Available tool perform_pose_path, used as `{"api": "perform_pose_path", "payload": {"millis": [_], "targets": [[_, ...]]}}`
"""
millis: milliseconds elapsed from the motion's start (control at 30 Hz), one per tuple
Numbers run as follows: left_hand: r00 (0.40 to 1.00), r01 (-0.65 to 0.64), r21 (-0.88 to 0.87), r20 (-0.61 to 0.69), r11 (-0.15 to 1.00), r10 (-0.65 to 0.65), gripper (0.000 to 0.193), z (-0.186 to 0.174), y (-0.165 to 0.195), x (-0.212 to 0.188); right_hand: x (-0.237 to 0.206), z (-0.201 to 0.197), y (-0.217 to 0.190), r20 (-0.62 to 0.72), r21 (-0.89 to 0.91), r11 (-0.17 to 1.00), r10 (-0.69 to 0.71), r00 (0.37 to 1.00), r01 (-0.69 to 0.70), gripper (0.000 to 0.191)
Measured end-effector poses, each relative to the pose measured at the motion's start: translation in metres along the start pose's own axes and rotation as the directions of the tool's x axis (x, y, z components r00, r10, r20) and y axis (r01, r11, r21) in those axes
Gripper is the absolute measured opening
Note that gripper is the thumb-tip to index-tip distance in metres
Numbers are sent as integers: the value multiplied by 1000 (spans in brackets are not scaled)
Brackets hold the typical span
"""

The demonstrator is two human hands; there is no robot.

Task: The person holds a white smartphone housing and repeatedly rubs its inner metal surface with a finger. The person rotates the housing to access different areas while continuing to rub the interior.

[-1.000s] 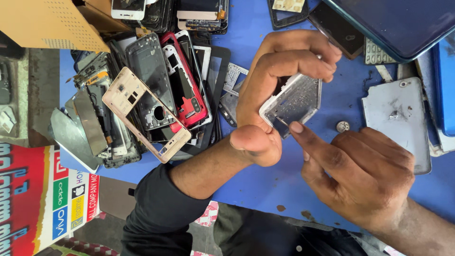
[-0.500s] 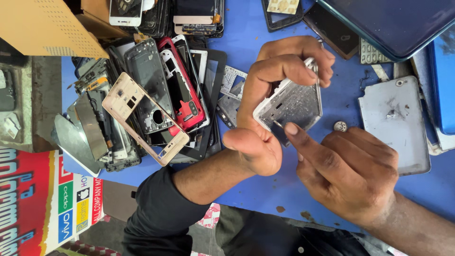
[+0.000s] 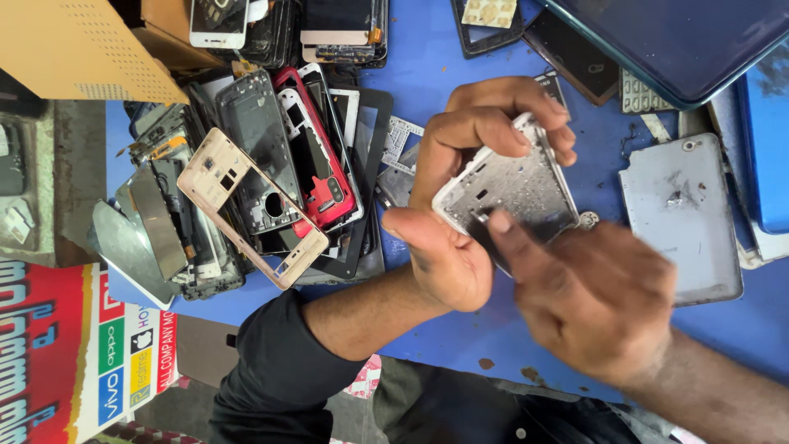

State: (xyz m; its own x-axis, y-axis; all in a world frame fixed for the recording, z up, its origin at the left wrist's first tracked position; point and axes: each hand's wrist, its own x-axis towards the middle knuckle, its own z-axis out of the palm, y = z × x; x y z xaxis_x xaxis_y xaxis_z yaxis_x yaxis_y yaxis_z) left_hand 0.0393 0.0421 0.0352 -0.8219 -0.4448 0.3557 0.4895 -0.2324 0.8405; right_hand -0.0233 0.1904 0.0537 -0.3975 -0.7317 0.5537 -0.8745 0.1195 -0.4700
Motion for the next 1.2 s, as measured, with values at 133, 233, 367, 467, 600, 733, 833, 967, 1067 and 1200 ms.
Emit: {"api": "perform_pose_path", "payload": {"millis": [133,233,367,467,600,733,833,967,1067,1200], "targets": [[1000,1,-5,-5,1000,-1,73,-2,-2,1,1,1,1,-28,-26,998,-49,998,49,52],[1000,-6,-5,-20,1000,6,73,-3,-2,2,5,1,0,-16,-13,997,-78,997,78,49],[999,-13,-5,-39,1000,12,73,-6,-1,4,12,-6,1,-17,-93,994,-64,998,62,49],[999,-12,0,-43,1000,12,73,-8,0,5,13,-8,-1,19,-121,992,-46,999,48,48],[999,-9,-7,-38,1000,9,73,-6,0,5,10,-4,2,9,-143,987,-74,997,74,37],[1000,-2,-5,-24,1000,2,73,-3,-1,3,1,-6,9,1,-185,983,21,1000,-21,39],[1000,6,-1,-4,1000,-6,73,-1,0,2,-7,-4,11,80,-107,979,-165,983,173,39],[999,28,4,18,1000,-28,73,1,1,3,-9,-2,16,-41,-192,981,-40,998,31,25],[999,32,3,27,999,-33,73,0,1,5,-6,-3,17,-32,-218,973,-90,995,81,25],[998,47,3,41,999,-47,73,-3,1,6,-1,-4,17,-27,-247,969,-25,999,18,35]]}}
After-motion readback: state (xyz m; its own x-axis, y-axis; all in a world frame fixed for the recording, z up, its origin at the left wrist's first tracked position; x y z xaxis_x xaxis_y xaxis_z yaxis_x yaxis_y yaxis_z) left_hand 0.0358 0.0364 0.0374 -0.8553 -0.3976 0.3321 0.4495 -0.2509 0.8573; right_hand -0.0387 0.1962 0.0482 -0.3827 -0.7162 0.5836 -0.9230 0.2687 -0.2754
